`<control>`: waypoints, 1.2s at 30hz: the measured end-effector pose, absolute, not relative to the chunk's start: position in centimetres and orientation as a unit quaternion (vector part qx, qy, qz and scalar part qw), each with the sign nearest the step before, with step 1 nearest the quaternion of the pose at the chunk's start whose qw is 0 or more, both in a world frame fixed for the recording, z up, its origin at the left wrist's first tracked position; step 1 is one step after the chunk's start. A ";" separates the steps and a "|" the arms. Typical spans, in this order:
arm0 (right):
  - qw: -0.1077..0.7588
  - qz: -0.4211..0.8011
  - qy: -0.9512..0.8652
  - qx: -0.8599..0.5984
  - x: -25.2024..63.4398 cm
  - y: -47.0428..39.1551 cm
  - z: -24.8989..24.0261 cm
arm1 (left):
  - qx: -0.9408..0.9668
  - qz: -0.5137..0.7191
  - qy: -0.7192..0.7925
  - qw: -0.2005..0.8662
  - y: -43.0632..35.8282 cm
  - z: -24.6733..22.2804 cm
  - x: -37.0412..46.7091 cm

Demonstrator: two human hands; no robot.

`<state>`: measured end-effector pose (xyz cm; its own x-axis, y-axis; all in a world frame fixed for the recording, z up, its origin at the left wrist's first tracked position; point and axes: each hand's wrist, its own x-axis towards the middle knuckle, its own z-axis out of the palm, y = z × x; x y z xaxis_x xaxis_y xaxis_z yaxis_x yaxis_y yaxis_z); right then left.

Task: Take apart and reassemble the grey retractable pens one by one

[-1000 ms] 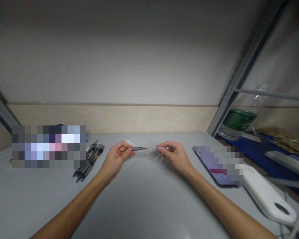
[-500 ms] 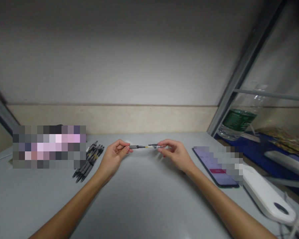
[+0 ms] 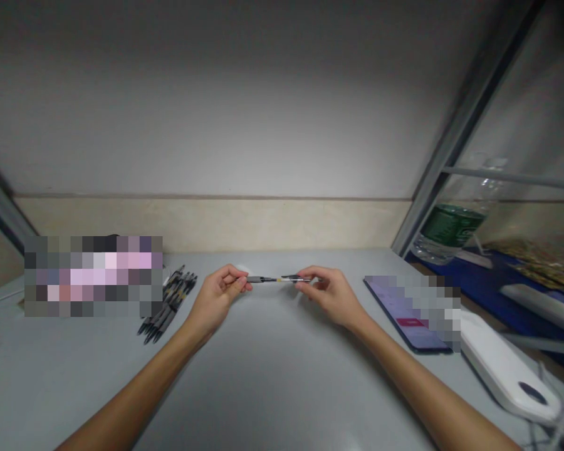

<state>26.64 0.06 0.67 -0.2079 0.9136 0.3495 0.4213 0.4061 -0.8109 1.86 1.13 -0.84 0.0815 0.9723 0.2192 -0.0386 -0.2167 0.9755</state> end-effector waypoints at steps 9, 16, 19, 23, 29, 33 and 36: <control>0.428 0.247 -0.740 -0.456 26.5 0.0 0.8 | 0.568 0.538 0.415 0.464 0.8 -0.3 2.0; 0.382 0.217 -0.764 -0.474 26.5 -0.2 0.6 | 0.577 0.530 0.425 0.454 0.8 -0.5 2.0; 0.381 0.224 -0.751 -0.490 26.5 0.0 0.2 | 0.585 0.527 0.429 0.443 0.7 -0.3 2.1; 0.425 0.210 -0.759 -0.447 26.6 0.0 0.5 | 0.574 0.524 0.439 0.450 0.6 -0.1 2.2; 0.413 0.146 -0.794 -0.422 26.4 -0.4 0.9 | 0.529 0.509 0.410 0.541 0.8 -0.7 2.1; 0.393 0.166 -0.787 -0.444 26.2 -0.4 1.0 | 0.562 0.515 0.425 0.488 0.6 -1.0 2.4; 0.365 0.239 -0.768 -0.469 26.3 -0.2 0.7 | 0.606 0.510 0.444 0.420 0.2 -0.7 2.6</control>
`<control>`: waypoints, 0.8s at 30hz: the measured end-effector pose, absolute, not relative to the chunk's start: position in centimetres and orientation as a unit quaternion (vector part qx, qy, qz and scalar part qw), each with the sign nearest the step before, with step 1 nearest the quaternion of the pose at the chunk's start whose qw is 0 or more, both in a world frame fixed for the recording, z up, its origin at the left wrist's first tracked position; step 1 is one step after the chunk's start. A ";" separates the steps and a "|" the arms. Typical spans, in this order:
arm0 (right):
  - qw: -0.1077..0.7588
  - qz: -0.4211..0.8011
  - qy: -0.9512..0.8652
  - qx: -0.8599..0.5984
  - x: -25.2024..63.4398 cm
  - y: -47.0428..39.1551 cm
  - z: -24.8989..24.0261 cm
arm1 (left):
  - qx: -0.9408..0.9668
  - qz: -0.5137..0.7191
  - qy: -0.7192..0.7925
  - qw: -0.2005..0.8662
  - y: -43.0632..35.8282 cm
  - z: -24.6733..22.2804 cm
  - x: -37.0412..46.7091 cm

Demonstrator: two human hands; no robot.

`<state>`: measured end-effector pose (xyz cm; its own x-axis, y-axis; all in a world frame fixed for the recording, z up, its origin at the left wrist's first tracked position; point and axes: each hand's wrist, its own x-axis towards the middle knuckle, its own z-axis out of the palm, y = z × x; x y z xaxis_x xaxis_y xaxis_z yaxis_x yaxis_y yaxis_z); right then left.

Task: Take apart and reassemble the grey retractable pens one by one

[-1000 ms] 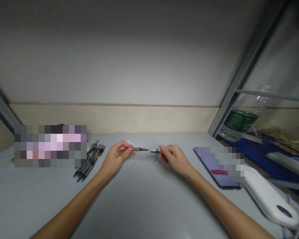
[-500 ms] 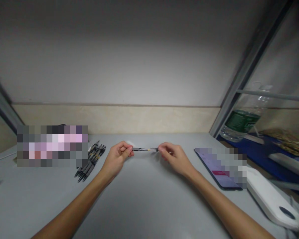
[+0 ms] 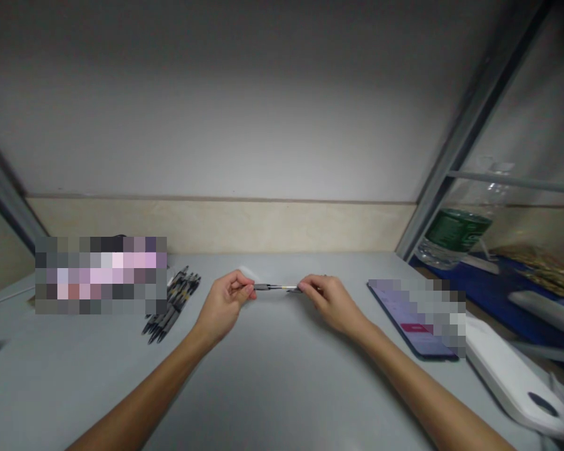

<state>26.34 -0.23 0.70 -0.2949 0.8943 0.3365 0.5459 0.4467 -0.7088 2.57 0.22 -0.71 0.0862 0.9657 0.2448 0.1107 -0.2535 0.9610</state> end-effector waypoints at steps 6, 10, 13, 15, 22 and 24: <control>0.348 0.640 -0.569 -0.382 26.2 0.1 -0.1 | 0.684 0.511 0.453 0.257 -0.6 0.3 2.4; 0.372 0.674 -0.513 -0.380 25.9 0.1 0.0 | 0.707 0.495 0.437 0.254 -0.6 0.7 2.2; 0.435 0.589 -0.550 -0.402 25.9 0.3 0.1 | 0.714 0.452 0.419 0.332 -0.4 0.4 2.2; 0.462 0.536 -0.577 -0.407 26.0 0.4 0.2 | 0.711 0.418 0.411 0.388 -0.2 0.1 2.4; 0.486 0.441 -0.627 -0.420 25.7 0.2 0.4 | 0.709 0.339 0.440 0.434 -0.1 -0.9 2.7; 0.483 0.418 -0.632 -0.439 25.5 0.0 0.4 | 0.726 0.353 0.454 0.377 -0.2 -0.7 2.7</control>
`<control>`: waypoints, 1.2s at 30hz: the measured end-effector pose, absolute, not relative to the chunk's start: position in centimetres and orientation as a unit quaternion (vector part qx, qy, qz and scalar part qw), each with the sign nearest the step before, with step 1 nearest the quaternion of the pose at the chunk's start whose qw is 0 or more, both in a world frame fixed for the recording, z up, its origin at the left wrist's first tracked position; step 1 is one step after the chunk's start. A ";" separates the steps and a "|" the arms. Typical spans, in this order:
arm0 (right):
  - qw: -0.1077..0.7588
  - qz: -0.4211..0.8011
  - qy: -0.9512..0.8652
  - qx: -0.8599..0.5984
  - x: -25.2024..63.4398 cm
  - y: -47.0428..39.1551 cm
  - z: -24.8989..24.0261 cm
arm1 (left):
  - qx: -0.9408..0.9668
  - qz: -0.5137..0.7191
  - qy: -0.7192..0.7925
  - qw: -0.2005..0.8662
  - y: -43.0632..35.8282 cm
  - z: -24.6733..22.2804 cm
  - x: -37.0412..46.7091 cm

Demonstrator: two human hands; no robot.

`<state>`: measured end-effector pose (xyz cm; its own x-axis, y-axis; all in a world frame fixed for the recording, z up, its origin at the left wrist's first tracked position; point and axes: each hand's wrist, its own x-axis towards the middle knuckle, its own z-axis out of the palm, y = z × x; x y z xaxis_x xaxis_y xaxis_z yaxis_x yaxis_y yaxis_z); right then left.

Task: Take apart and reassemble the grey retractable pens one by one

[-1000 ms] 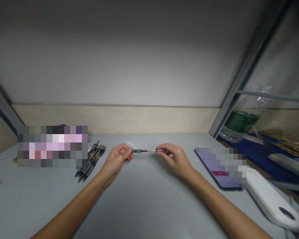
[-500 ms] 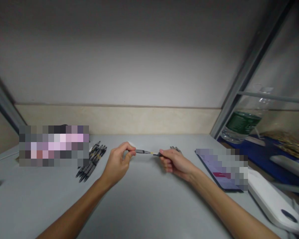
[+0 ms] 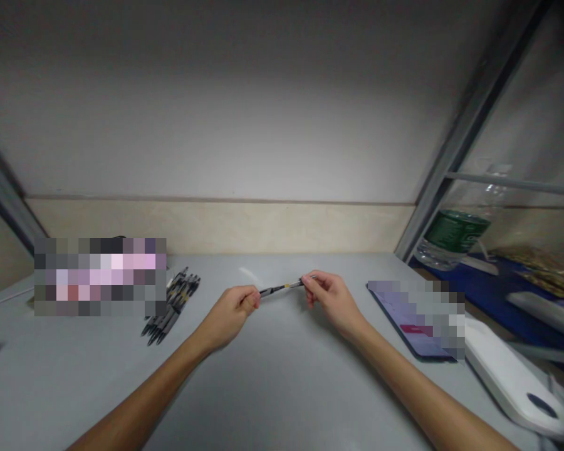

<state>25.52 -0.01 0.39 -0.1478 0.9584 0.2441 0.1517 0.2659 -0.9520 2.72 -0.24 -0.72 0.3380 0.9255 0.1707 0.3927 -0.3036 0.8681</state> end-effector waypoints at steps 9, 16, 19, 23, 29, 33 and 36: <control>0.510 0.411 -0.598 -0.463 25.0 -0.5 0.2 | 0.750 0.388 0.494 0.209 -1.1 -0.3 3.9; 0.609 0.464 -0.486 -0.422 23.8 0.0 0.9 | 0.814 0.352 0.425 0.179 -2.1 -0.4 4.9; 0.632 0.508 -0.450 -0.374 23.1 0.5 2.4 | 0.839 0.336 0.399 0.157 -2.2 -0.4 4.9; 0.650 0.613 -0.352 -0.278 22.5 1.2 5.3 | 0.817 0.339 0.464 0.054 -1.2 -0.3 3.6; 0.617 0.714 -0.265 -0.199 21.8 1.1 8.6 | 0.735 0.208 0.634 -0.122 0.5 -0.1 0.7; 0.609 0.722 -0.279 -0.170 20.9 0.4 10.0 | 0.694 0.133 0.689 -0.160 0.7 0.0 -0.3; 0.594 0.733 -0.290 -0.158 20.4 0.0 10.8 | 0.670 0.108 0.717 -0.161 0.9 -0.1 -0.9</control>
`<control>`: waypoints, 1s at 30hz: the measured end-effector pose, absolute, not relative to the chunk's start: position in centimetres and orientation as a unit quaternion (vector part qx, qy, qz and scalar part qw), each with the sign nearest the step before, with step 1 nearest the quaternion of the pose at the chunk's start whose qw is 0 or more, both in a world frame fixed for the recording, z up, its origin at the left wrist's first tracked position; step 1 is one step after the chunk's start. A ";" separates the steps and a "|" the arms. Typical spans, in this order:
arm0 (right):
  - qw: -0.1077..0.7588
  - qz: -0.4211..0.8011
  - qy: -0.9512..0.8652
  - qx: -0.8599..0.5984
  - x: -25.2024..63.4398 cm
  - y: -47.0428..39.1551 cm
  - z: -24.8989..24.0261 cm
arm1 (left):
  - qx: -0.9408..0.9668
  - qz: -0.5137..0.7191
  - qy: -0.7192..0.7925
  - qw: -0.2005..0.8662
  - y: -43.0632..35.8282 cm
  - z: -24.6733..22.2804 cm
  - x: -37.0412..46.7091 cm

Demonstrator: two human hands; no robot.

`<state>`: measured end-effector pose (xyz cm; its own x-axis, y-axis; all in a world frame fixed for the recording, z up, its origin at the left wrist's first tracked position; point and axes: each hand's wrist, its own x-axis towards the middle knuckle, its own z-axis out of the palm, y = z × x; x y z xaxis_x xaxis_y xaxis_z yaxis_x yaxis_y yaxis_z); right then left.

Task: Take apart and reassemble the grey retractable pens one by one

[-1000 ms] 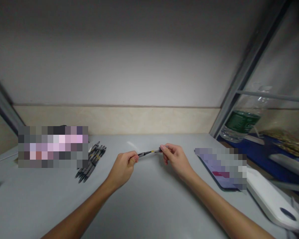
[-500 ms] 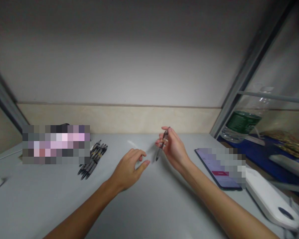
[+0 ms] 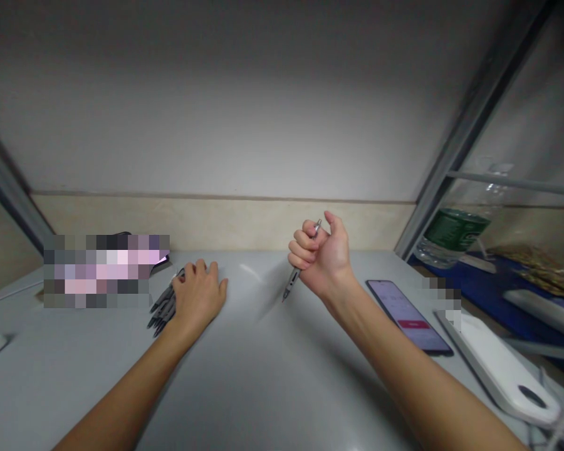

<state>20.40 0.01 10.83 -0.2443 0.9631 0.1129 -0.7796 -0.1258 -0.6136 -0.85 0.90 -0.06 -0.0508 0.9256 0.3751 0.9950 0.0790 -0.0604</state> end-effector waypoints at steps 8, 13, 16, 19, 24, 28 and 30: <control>0.589 0.719 -0.319 -0.186 19.5 -0.3 11.4 | -0.613 -0.073 -0.781 0.096 2.0 -0.5 -2.5; 0.570 0.733 -0.319 -0.190 19.7 -0.1 11.7 | -0.617 -0.055 -0.782 0.063 2.2 -0.7 -2.9; 0.569 0.735 -0.314 -0.194 20.0 0.2 11.7 | -0.625 -0.041 -0.776 0.076 2.1 -0.8 -2.8; 0.572 0.732 -0.317 -0.191 20.1 0.4 11.7 | -0.635 -0.023 -0.767 0.088 2.0 -0.7 -2.7; 0.568 0.736 -0.320 -0.182 20.1 0.5 11.8 | -0.649 -0.003 -0.754 0.102 1.7 -0.3 -2.8; 0.575 0.728 -0.321 -0.192 20.1 0.5 12.0 | -0.661 0.006 -0.741 0.115 1.8 -0.3 -2.8; 0.576 0.726 -0.323 -0.193 20.1 0.4 12.0 | -0.665 0.007 -0.738 0.115 1.8 -0.3 -2.9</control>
<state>20.12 0.41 12.05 -0.2619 0.9608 0.0909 -0.7110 -0.1284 -0.6913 -2.87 1.82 -0.32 -0.0884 0.9832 0.1599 0.9798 0.1148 -0.1638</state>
